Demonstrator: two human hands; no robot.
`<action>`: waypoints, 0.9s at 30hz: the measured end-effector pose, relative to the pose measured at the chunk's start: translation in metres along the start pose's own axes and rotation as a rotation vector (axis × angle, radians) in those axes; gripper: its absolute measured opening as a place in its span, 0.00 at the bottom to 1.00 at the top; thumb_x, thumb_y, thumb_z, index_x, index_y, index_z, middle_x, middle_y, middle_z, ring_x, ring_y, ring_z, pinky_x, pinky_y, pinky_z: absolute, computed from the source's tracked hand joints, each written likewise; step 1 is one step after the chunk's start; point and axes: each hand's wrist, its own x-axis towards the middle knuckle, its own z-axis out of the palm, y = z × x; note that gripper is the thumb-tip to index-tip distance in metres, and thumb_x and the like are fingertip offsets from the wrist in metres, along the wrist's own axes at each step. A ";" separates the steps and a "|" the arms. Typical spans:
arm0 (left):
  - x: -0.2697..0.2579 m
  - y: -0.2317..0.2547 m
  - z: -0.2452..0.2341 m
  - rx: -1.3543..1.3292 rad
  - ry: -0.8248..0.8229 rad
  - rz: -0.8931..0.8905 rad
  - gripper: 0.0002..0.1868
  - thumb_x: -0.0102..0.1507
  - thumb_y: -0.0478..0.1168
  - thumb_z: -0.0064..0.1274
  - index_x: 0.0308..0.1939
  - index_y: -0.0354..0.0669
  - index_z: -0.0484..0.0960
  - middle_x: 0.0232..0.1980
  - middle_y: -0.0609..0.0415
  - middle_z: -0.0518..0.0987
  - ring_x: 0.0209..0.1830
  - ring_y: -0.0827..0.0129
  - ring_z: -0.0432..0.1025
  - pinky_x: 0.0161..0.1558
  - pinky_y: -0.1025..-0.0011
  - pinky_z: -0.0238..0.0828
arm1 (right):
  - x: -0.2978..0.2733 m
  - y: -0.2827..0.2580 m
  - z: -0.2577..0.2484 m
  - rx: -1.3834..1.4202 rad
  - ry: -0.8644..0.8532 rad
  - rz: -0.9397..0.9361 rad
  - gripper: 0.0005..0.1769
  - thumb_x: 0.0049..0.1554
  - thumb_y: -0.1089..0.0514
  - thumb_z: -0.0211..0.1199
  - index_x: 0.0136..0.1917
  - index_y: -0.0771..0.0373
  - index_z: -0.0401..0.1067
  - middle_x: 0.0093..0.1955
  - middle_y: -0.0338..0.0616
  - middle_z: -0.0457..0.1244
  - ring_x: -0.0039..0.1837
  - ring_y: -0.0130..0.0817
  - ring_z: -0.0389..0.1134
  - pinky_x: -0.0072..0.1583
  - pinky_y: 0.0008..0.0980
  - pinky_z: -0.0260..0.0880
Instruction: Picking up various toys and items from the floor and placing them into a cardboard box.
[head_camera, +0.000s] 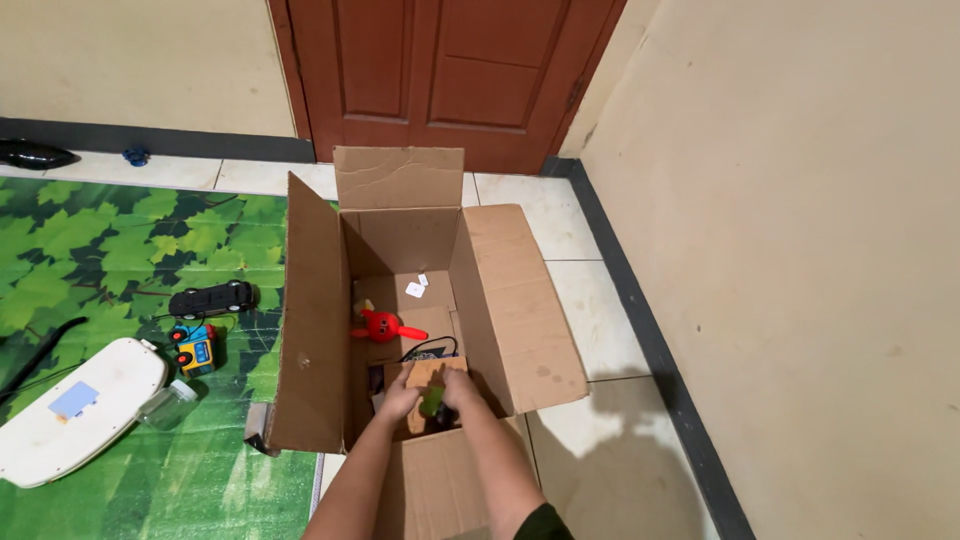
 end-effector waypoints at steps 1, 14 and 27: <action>-0.001 -0.001 -0.002 0.002 0.001 -0.004 0.48 0.55 0.33 0.62 0.78 0.51 0.60 0.66 0.47 0.78 0.60 0.66 0.74 0.58 0.72 0.71 | 0.001 0.001 0.002 0.002 -0.004 0.000 0.31 0.52 0.48 0.73 0.65 0.59 0.71 0.63 0.55 0.68 0.62 0.51 0.71 0.60 0.45 0.73; -0.087 0.112 -0.032 0.909 0.438 0.278 0.50 0.56 0.35 0.60 0.79 0.58 0.54 0.83 0.53 0.50 0.84 0.55 0.40 0.79 0.58 0.38 | -0.082 -0.070 -0.090 0.089 0.386 -0.253 0.32 0.51 0.58 0.73 0.67 0.56 0.65 0.68 0.47 0.63 0.68 0.52 0.63 0.66 0.44 0.66; -0.075 0.065 -0.107 0.983 0.502 0.014 0.46 0.61 0.47 0.58 0.78 0.43 0.51 0.84 0.42 0.42 0.84 0.47 0.37 0.79 0.56 0.35 | -0.037 -0.186 0.005 0.286 0.151 -0.522 0.39 0.55 0.52 0.71 0.76 0.53 0.62 0.70 0.55 0.63 0.63 0.51 0.69 0.63 0.42 0.70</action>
